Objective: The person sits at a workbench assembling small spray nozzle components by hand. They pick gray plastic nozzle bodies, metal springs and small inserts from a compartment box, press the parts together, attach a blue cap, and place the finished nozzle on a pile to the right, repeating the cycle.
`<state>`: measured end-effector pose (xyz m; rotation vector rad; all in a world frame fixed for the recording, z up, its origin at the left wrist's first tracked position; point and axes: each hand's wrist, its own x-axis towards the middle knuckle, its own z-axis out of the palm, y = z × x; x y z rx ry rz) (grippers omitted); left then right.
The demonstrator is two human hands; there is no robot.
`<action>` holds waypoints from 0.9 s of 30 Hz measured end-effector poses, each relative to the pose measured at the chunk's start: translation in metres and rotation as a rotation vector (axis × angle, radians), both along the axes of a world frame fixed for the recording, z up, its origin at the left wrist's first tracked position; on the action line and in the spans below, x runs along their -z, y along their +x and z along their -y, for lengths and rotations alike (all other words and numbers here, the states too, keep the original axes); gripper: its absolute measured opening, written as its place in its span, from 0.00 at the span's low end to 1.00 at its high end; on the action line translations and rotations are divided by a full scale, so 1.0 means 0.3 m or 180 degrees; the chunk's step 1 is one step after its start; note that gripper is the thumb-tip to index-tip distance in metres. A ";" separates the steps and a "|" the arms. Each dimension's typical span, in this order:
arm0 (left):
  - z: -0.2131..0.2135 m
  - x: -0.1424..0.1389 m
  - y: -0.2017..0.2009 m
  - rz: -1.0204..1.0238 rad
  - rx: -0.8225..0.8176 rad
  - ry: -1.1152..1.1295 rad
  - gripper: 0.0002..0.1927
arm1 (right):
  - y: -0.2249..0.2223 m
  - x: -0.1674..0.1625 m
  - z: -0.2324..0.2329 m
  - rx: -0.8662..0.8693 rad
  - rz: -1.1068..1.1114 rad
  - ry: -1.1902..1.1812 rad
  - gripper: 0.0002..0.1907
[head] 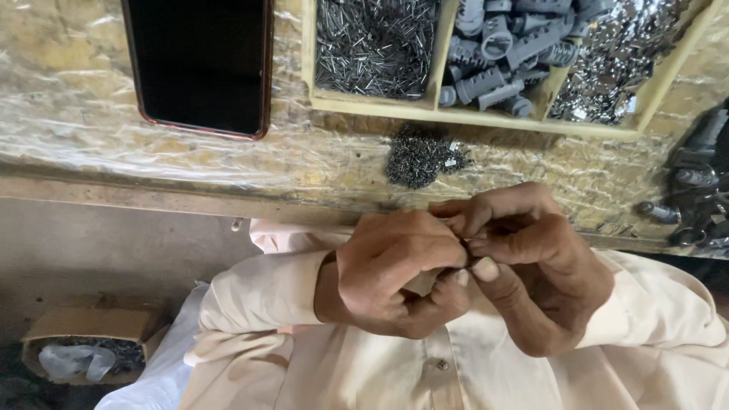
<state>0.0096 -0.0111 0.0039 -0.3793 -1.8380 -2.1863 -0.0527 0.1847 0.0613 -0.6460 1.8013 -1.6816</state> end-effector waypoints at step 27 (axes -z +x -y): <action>-0.043 0.018 0.095 0.2454 0.1320 0.1551 0.06 | 0.056 0.144 -0.100 -0.0050 -0.0189 -0.0360 0.05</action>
